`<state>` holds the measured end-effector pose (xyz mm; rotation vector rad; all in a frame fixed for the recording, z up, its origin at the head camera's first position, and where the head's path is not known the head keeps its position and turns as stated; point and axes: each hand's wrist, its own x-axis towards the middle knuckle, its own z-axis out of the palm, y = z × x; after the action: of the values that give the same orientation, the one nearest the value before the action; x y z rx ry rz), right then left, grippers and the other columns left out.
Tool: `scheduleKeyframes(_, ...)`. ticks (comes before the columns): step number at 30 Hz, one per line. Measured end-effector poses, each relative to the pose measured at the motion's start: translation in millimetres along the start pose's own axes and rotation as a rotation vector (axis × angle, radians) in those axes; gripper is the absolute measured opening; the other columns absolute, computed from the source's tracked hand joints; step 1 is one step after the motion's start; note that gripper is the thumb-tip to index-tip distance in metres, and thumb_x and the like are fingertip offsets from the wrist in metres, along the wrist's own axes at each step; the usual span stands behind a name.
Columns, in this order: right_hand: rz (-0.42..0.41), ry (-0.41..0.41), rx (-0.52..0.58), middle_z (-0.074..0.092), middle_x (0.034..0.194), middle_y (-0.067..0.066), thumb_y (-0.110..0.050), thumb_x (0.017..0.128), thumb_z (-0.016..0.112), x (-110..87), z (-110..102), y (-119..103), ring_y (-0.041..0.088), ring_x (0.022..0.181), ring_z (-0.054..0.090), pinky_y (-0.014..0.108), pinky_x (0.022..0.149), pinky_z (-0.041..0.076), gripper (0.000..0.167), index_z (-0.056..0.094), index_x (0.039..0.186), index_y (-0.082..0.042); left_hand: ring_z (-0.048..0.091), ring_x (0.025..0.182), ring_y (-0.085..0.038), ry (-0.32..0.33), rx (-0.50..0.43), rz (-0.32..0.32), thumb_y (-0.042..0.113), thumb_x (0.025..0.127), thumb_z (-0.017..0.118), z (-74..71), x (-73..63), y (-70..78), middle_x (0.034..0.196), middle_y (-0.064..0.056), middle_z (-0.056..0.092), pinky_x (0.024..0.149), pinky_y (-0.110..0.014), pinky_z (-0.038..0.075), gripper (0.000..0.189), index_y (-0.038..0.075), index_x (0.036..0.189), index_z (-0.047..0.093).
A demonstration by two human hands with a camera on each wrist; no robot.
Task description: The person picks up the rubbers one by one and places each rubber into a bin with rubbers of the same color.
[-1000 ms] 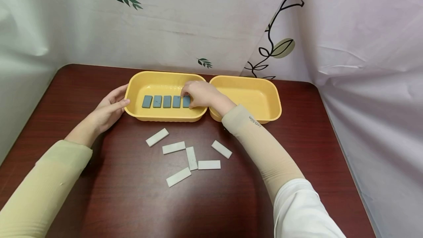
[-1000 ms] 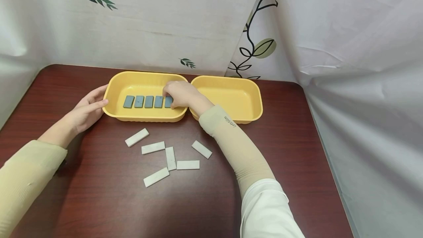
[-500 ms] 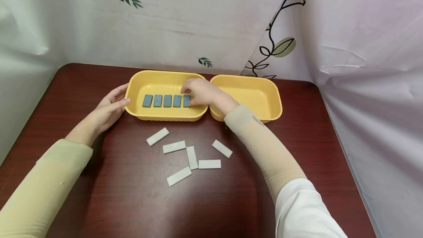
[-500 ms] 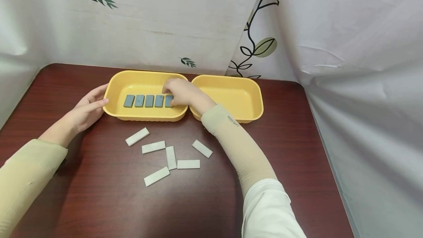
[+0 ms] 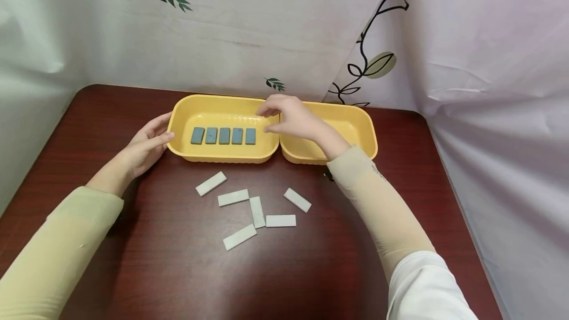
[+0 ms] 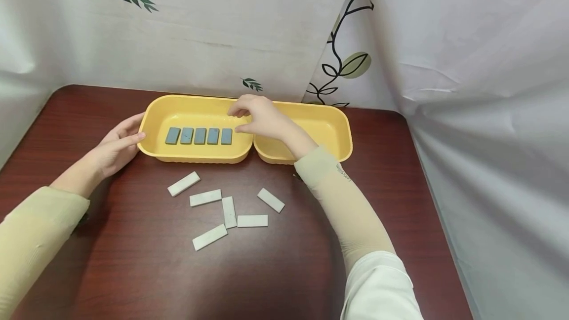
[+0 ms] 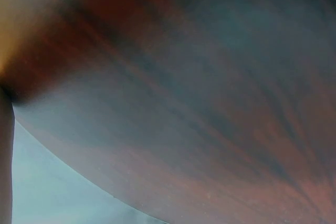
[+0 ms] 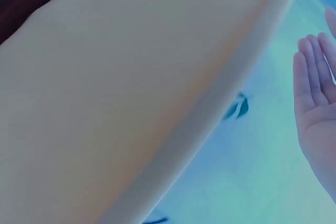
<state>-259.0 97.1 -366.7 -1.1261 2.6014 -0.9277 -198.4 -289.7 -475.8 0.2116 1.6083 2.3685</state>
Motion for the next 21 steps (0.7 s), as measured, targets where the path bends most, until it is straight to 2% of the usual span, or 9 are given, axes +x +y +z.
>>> scheduleKeyframes(4, 0.011, 0.114, 0.105, 0.074, 0.118, 0.017, -0.002, 0.088, 0.085, -17.0, -10.3, 8.1, 0.029, 0.11, 0.071, 0.037, 0.103, 0.058, 0.034, 0.075, 0.119, 0.003, 0.057, 0.13, 0.0, -0.001, 0.006, -0.002, -0.006, 0.107, 0.05, -0.9, -0.3, 0.4, 0.147, 0.009, 0.05, 0.104, -0.012, 0.05, 0.052, 0.014, 0.155, 0.041)
scheduleKeyframes(10, 0.045, 0.245, 0.179, 0.075, 0.117, 0.02, 0.0, 0.088, 0.085, -45.3, -27.4, 18.8, 0.032, 0.108, 0.071, 0.039, 0.103, 0.058, 0.032, 0.075, 0.117, 0.006, 0.058, 0.129, 0.0, -0.004, 0.007, -0.005, -0.006, 0.107, 0.05, -1.5, -0.4, -0.4, 0.147, 0.01, 0.051, 0.103, -0.012, 0.051, 0.052, 0.015, 0.154, 0.041)
scheduleKeyframes(15, 0.11, 0.325, 0.206, 0.074, 0.117, 0.021, 0.002, 0.089, 0.083, -72.5, -40.9, 29.6, 0.033, 0.109, 0.07, 0.031, 0.102, 0.056, 0.031, 0.075, 0.118, 0.006, 0.058, 0.129, 0.0, -0.006, 0.008, 0.001, -0.006, 0.107, 0.05, -1.2, 0.0, -0.6, 0.146, 0.01, 0.052, 0.103, -0.012, 0.05, 0.051, 0.016, 0.152, 0.043)
scheduleKeyframes(17, 0.143, 0.356, 0.201, 0.074, 0.117, 0.02, 0.002, 0.09, 0.082, -82.9, -44.1, 36.4, 0.03, 0.109, 0.07, 0.026, 0.101, 0.055, 0.03, 0.075, 0.119, 0.005, 0.058, 0.129, 0.0, -0.008, 0.009, 0.002, -0.006, 0.107, 0.05, -1.4, 0.0, -0.3, 0.146, 0.01, 0.052, 0.103, -0.012, 0.05, 0.05, 0.017, 0.151, 0.044)
scheduleKeyframes(21, 0.203, 0.441, 0.193, 0.073, 0.12, 0.02, 0.0, 0.092, 0.081, -102.1, -46.0, 52.8, 0.011, 0.105, 0.069, 0.017, 0.099, 0.054, 0.028, 0.075, 0.119, 0.003, 0.059, 0.128, 0.0, -0.011, 0.006, 0.002, -0.006, 0.107, 0.05, -1.7, 0.0, 0.3, 0.145, 0.01, 0.053, 0.102, -0.012, 0.051, 0.049, 0.018, 0.15, 0.045)
